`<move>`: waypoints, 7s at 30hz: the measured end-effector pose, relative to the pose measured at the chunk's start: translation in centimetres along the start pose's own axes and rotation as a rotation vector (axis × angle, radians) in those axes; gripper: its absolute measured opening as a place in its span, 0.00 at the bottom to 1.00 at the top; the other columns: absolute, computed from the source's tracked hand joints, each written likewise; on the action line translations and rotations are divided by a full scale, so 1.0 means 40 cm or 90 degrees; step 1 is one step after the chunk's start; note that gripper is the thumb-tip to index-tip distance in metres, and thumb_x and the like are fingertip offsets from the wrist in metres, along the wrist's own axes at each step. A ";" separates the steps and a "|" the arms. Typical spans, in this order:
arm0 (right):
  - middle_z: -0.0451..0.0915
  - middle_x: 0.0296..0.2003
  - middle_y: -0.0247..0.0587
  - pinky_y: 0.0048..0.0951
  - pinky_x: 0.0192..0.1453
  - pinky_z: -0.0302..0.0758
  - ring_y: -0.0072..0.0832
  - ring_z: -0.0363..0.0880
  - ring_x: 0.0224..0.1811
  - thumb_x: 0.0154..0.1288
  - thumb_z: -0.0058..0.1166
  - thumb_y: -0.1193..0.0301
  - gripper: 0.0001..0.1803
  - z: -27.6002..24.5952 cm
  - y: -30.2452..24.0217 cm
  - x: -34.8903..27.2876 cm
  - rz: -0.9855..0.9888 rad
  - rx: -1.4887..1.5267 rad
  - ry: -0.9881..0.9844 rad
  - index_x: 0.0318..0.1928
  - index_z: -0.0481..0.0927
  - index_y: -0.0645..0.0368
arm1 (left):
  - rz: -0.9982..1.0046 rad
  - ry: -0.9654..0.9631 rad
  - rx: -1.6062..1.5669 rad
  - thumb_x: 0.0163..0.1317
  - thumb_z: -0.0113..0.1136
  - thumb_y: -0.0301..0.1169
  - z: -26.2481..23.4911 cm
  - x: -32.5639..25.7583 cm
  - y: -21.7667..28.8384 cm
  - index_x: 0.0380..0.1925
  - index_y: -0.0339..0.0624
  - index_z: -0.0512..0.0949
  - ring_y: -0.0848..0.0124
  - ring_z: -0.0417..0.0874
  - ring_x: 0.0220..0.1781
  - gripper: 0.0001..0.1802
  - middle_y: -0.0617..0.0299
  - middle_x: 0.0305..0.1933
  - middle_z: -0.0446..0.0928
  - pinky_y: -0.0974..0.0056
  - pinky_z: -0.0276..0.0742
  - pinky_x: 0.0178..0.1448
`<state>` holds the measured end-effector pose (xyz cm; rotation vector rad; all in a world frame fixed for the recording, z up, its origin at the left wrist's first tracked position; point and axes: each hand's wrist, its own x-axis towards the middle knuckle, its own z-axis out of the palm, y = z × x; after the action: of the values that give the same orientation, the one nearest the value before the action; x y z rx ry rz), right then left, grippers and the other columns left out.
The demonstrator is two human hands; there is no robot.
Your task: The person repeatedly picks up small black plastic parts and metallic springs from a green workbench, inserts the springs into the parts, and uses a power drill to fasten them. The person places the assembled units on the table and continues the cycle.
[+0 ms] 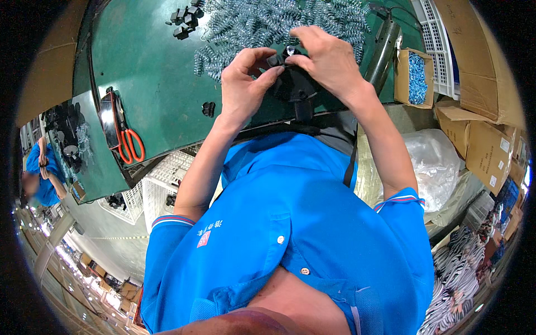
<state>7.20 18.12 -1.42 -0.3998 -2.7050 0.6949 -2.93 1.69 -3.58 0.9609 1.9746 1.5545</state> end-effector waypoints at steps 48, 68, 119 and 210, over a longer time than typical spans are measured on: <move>0.81 0.31 0.29 0.16 0.38 0.74 0.13 0.77 0.33 0.53 0.69 0.80 0.11 0.011 -0.061 -0.109 0.316 0.596 0.158 0.38 0.83 0.65 | -0.554 -0.175 -0.616 0.65 0.60 0.27 0.016 -0.040 0.005 0.58 0.38 0.76 0.77 0.79 0.38 0.20 0.67 0.40 0.81 0.71 0.76 0.43; 0.80 0.35 0.34 0.21 0.39 0.75 0.18 0.79 0.37 0.55 0.59 0.87 0.10 0.015 -0.062 -0.204 0.288 0.743 0.142 0.39 0.82 0.67 | -0.034 -0.117 0.008 0.51 0.70 0.24 0.003 -0.043 0.133 0.53 0.36 0.80 0.72 0.79 0.38 0.26 0.62 0.34 0.78 0.67 0.74 0.43; 0.78 0.36 0.50 0.33 0.44 0.78 0.37 0.80 0.35 0.51 0.57 0.57 0.50 -0.148 0.093 -0.212 0.217 0.810 0.259 0.70 0.55 0.73 | 0.212 -0.246 0.610 0.53 0.67 0.40 0.129 0.002 0.027 0.42 0.42 0.81 0.61 0.75 0.48 0.19 0.61 0.41 0.75 0.53 0.66 0.51; 0.72 0.31 0.37 0.29 0.40 0.75 0.26 0.76 0.33 0.52 0.58 0.79 0.35 -0.081 -0.087 -0.038 0.173 0.732 0.283 0.62 0.60 0.62 | 0.241 -0.197 0.582 0.52 0.59 0.34 0.136 -0.001 0.009 0.31 0.43 0.82 0.63 0.75 0.43 0.10 0.62 0.36 0.74 0.51 0.63 0.46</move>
<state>9.13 16.00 2.67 -0.5079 -1.4945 1.7872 1.06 5.26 -4.70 1.8703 2.3548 0.5070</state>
